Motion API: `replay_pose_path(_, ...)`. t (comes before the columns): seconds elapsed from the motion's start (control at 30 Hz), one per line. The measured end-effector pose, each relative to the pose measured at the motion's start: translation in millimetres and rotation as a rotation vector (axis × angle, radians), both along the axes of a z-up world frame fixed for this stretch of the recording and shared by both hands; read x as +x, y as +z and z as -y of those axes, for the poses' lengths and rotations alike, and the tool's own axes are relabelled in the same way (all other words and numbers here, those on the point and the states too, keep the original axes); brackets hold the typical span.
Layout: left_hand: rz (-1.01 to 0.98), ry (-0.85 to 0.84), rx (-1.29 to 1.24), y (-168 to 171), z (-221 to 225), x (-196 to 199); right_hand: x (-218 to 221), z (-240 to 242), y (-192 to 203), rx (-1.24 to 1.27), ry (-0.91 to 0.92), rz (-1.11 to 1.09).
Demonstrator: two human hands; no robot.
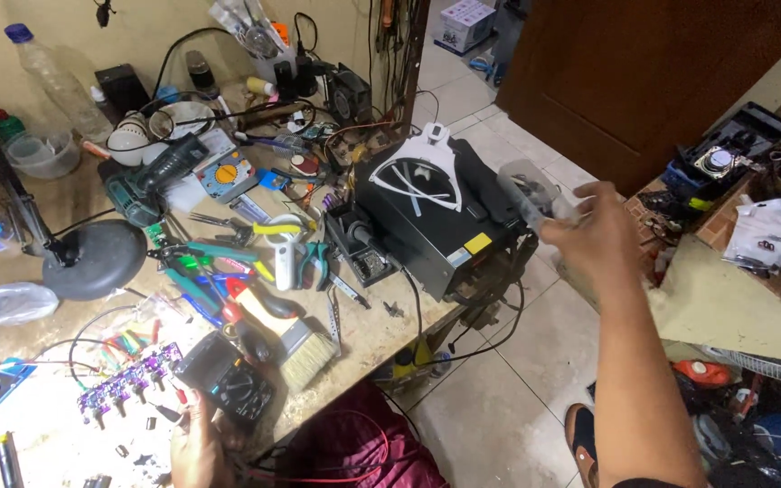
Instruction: Testing and repairing a circuit board using a multimeter and soldering iron
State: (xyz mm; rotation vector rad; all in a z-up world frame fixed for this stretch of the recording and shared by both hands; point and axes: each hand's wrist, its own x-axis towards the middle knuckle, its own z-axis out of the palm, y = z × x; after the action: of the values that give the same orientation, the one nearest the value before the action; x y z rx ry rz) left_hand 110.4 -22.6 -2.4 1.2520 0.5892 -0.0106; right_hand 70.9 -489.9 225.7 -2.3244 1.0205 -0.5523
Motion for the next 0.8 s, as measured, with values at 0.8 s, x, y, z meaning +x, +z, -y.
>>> replay_pose_path(0.8,0.106,-0.01,-0.053,3,4,-1,60,37,-5,0.059,0.366,-0.15)
